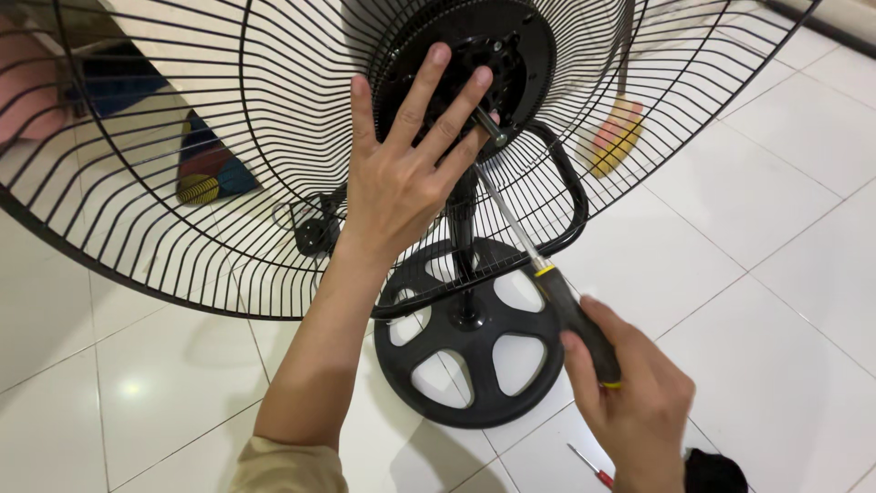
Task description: The person wipes the fan cage with a cloth, then uses a screwdriver to tighten the central hub nut. They reattach the front cage and secure it by tightening the hub nut again.
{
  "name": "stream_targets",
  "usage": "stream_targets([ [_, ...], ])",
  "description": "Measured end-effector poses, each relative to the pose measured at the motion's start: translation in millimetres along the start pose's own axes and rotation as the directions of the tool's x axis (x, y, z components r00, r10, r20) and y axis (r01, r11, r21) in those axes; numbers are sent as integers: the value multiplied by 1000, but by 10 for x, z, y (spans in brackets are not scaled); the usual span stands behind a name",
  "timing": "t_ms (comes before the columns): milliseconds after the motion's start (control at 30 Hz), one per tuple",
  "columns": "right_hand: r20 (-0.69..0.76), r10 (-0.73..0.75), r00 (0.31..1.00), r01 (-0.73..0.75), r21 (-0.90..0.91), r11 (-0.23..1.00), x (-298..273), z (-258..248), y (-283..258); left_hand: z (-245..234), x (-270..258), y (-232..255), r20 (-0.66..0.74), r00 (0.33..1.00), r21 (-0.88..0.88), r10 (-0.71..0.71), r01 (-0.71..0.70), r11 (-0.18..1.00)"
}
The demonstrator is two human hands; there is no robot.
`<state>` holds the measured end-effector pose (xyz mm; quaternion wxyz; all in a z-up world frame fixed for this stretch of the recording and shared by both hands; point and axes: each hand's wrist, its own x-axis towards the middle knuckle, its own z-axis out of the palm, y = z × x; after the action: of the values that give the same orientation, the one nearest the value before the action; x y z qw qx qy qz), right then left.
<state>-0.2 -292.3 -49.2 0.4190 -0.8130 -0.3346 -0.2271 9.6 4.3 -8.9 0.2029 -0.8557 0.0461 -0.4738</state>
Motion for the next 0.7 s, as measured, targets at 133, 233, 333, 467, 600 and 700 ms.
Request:
stream_targets([
  [133,-18,88,996,-87,67,994,-50,54,16,-11,4,-24,3,1000,-32,2,-2,999],
  [233,69,291,954,-299,218,929,-67,71,3,-19,16,-22,-2,1000,-50,8,-8,999],
  [333,180,214,960,-269,386,882,-29,41,-30,-24,10,-36,2,1000,-42,13,-13,999],
  [467,139,126,982,-169,360,917,10,-6,-98,-40,15,-32,4,1000,-51,18,-18,999],
  [600,79,64,995,-84,276,958,-35,44,-161,-60,-33,-37,-9,999,-76,37,-37,996],
  [700,35,57,998,-64,244,968,-41,63,-191,-73,-28,-59,-15,999,-62,42,-43,997],
])
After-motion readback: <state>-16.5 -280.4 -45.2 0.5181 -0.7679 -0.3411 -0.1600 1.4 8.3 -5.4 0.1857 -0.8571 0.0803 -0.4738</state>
